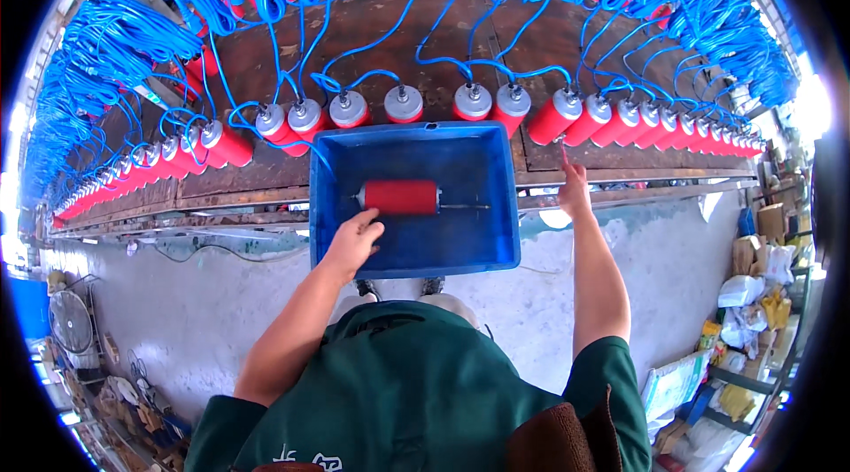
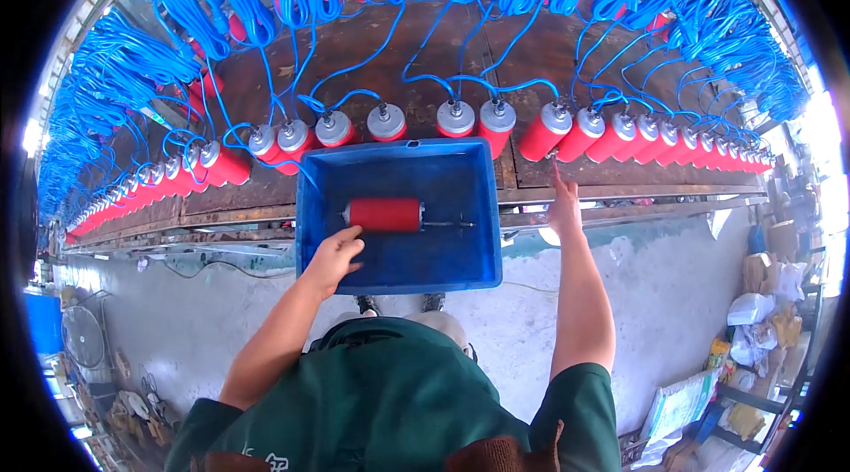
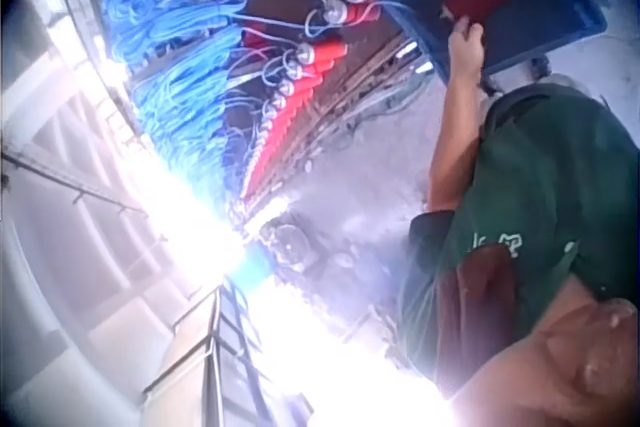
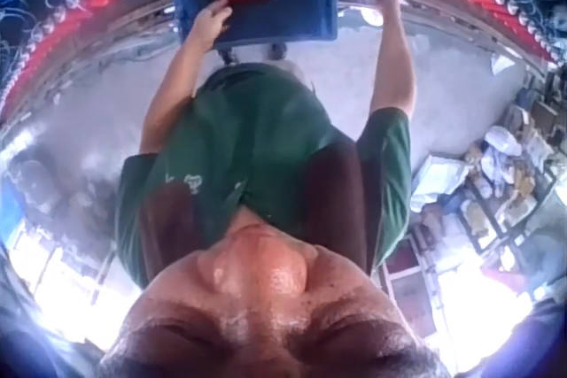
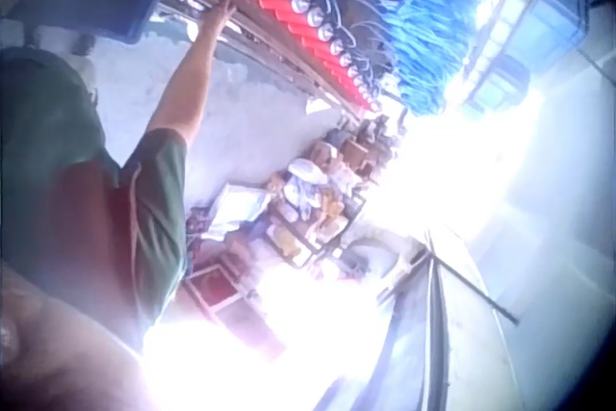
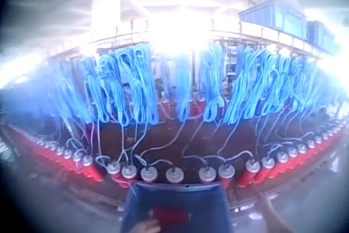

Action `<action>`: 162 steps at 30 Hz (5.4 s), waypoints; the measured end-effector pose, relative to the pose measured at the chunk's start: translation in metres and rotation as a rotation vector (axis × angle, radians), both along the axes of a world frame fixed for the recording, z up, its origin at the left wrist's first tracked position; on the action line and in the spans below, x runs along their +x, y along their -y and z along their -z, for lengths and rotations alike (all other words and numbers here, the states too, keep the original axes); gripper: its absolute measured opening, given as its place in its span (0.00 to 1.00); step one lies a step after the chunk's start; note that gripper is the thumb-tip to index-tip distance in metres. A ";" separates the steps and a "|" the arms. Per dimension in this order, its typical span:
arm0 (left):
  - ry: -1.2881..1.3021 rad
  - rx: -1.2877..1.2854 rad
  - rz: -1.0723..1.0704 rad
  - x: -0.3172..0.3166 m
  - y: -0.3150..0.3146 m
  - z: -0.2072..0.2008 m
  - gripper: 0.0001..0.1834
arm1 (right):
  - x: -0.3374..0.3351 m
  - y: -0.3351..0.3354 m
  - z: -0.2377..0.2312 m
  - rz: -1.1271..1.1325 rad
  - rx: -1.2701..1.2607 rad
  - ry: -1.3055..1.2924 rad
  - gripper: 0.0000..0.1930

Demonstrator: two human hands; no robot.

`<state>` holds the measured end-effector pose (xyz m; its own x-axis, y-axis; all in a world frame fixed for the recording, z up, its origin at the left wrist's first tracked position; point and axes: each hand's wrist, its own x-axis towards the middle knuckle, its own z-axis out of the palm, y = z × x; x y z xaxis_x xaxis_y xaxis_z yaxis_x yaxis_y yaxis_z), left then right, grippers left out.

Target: The person assembles red canisters by picking them up from a row, inserting metal components with a tool, and placing the finished items into a blue tray.

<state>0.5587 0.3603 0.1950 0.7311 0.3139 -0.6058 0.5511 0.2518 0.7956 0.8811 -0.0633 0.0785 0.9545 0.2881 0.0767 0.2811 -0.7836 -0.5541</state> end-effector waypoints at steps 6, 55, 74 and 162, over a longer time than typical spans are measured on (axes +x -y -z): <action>0.203 0.506 0.436 -0.009 0.005 0.008 0.30 | -0.026 -0.012 0.005 0.074 -0.169 0.108 0.24; 0.165 0.561 0.747 -0.013 0.003 -0.016 0.34 | -0.210 -0.146 -0.119 0.266 0.128 0.153 0.16; 0.376 0.895 0.698 0.007 0.011 -0.010 0.31 | -0.205 -0.141 -0.109 0.214 0.127 0.152 0.17; 0.216 0.978 1.190 -0.011 0.039 -0.017 0.12 | -0.198 -0.131 -0.119 0.106 0.011 0.096 0.21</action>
